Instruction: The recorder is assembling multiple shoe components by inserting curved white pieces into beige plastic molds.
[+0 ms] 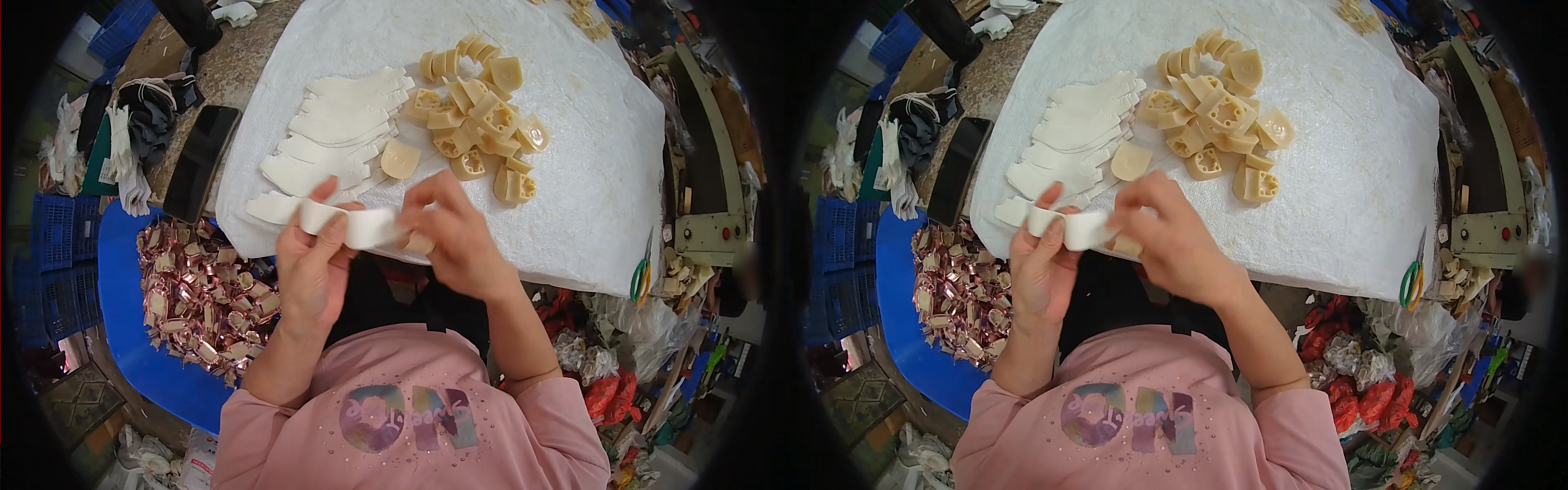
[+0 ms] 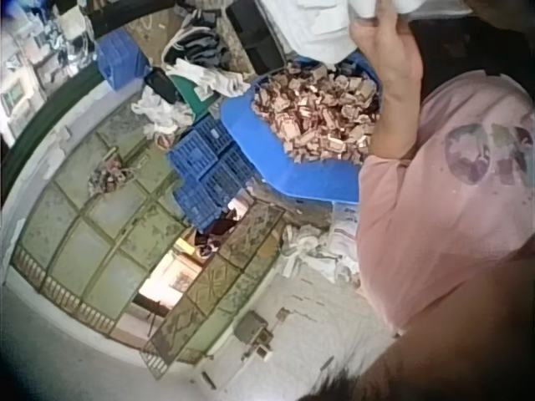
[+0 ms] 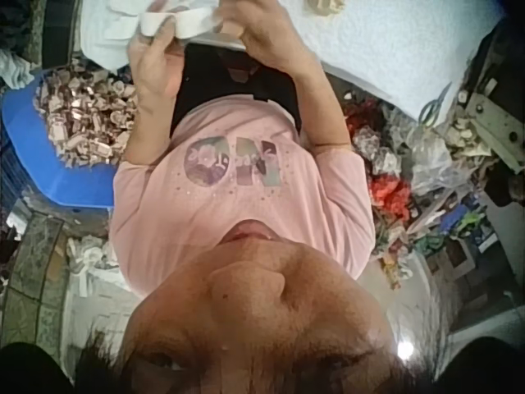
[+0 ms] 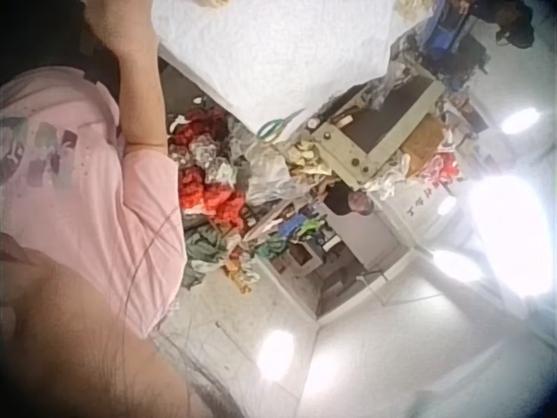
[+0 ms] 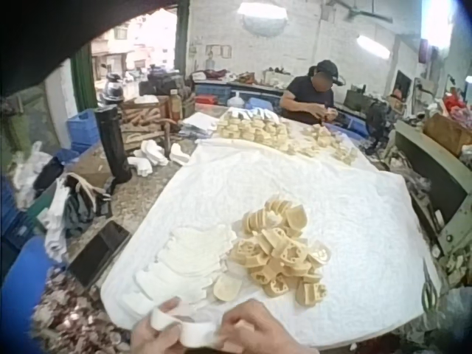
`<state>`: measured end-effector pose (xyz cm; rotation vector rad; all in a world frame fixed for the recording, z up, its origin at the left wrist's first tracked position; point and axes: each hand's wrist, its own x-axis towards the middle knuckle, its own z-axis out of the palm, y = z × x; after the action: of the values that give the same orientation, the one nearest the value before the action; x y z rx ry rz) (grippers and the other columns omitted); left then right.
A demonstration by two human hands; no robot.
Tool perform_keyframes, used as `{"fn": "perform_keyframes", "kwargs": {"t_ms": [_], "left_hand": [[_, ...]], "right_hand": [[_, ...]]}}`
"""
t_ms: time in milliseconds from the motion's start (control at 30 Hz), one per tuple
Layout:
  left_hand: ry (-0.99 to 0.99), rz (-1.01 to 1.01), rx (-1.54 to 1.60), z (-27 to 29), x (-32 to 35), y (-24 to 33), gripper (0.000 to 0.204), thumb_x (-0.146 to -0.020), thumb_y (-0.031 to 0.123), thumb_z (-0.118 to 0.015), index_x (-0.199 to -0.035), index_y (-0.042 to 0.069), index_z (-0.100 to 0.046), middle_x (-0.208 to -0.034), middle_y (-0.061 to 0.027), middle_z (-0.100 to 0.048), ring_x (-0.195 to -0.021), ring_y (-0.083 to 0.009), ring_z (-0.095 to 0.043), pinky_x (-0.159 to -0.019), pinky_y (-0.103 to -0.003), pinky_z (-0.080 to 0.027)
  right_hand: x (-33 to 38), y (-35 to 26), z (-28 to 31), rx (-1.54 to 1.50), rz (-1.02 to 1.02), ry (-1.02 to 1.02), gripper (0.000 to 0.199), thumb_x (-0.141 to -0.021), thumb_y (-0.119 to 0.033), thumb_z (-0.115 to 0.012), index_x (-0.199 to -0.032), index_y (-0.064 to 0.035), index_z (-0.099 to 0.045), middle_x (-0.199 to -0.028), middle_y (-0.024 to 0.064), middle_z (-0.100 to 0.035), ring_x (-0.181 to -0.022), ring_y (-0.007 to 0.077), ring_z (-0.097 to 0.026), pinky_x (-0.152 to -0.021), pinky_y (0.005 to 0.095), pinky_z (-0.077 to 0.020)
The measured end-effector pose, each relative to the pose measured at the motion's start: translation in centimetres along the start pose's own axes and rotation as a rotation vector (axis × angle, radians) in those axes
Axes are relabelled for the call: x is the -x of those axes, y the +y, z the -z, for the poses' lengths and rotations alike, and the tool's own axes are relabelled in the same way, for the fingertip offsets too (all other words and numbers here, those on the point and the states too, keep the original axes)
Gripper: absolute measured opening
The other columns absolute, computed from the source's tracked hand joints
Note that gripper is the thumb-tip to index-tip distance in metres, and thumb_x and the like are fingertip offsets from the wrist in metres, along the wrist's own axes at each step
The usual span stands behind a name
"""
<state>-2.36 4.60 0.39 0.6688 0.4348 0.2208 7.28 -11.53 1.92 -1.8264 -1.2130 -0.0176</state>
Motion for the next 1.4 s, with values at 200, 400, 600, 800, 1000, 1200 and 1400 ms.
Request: {"fn": "perform_keyframes", "kwargs": {"t_ms": [200, 400, 600, 800, 1000, 1200, 1400], "left_hand": [[-0.052, -0.200, -0.309, 0.0, -0.8, 0.5, 0.051, -0.086, 0.004, -0.063, -0.132, 0.000, -0.041, -0.089, -0.0041, -0.060, -0.066, -0.0061, -0.050, -0.056, -0.020, -0.040], [0.088, -0.114, -0.121, -0.1, -1.0, -0.5, 0.026, -0.090, 0.010, -0.059, -0.111, -0.005, -0.059, -0.088, -0.0042, -0.063, -0.068, -0.0056, -0.052, -0.057, -0.020, -0.041], [-0.184, -0.147, -0.263, 1.5, -1.3, -1.2, 0.032, -0.097, 0.020, -0.048, -0.111, -0.007, -0.057, -0.099, -0.0109, -0.063, -0.081, -0.0135, -0.058, -0.068, -0.027, -0.047], [-0.079, -0.363, -0.570, 0.0, -4.3, 0.2, 0.036, -0.098, 0.019, -0.041, -0.116, -0.012, -0.051, -0.115, -0.0171, -0.058, -0.106, -0.0233, -0.057, -0.097, -0.038, -0.043], [-0.021, -0.358, -0.728, -1.3, -4.7, 0.1, 0.036, -0.099, 0.023, -0.043, -0.109, -0.007, -0.059, -0.080, -0.0012, -0.058, -0.065, -0.0048, -0.043, -0.059, -0.021, -0.035], [-0.073, -0.421, -0.789, -0.4, -4.5, -0.2, 0.036, -0.099, 0.020, -0.042, -0.115, -0.008, -0.058, -0.112, -0.0136, -0.061, -0.101, -0.0162, -0.055, -0.090, -0.028, -0.041], [-0.222, -0.684, -0.951, -1.6, -3.0, -1.7, 0.032, -0.098, 0.018, -0.043, -0.112, -0.007, -0.059, -0.105, -0.0117, -0.063, -0.096, -0.0141, -0.056, -0.086, -0.027, -0.042]], "right_hand": [[-1.8, 3.1, -2.0, 0.579, -0.384, 0.148, 0.044, -0.075, 0.001, -0.056, -0.118, -0.0043, -0.055, -0.101, 0.0110, -0.056, -0.090, 0.0283, -0.059, -0.067, 0.0378, -0.0499], [0.4, 4.2, -2.6, 0.377, -0.346, 0.202, 0.039, -0.071, 0.005, -0.056, -0.109, -0.0021, -0.056, -0.097, 0.0141, -0.054, -0.088, 0.0309, -0.057, -0.070, 0.0387, -0.0484], [1.8, 3.2, -1.3, 0.227, -0.352, 0.365, 0.041, -0.070, 0.007, -0.054, -0.110, -0.0002, -0.055, -0.101, 0.0178, -0.053, -0.089, 0.0336, -0.055, -0.074, 0.0396, -0.0476], [-1.3, 2.9, -3.1, 0.411, -0.348, 0.239, 0.046, -0.068, 0.006, -0.055, -0.113, -0.0018, -0.055, -0.109, 0.0165, -0.054, -0.100, 0.0335, -0.053, -0.083, 0.0388, -0.0458], [0.8, 4.6, -3.2, 0.065, -0.215, 0.449, 0.040, -0.061, 0.015, -0.051, -0.096, -0.0030, -0.060, -0.099, 0.0137, -0.054, -0.094, 0.0330, -0.051, -0.078, 0.0410, -0.0451], [3.3, 1.7, 1.4, 0.344, -0.296, 0.106, 0.044, -0.060, 0.016, -0.052, -0.097, -0.0049, -0.062, -0.098, 0.0144, -0.053, -0.091, 0.0329, -0.050, -0.077, 0.0376, -0.0451], [5.8, 2.5, 1.1, 0.523, -0.316, 0.232, 0.050, -0.062, 0.015, -0.053, -0.106, -0.0084, -0.062, -0.097, 0.0132, -0.054, -0.089, 0.0310, -0.052, -0.076, 0.0346, -0.0465]]}}
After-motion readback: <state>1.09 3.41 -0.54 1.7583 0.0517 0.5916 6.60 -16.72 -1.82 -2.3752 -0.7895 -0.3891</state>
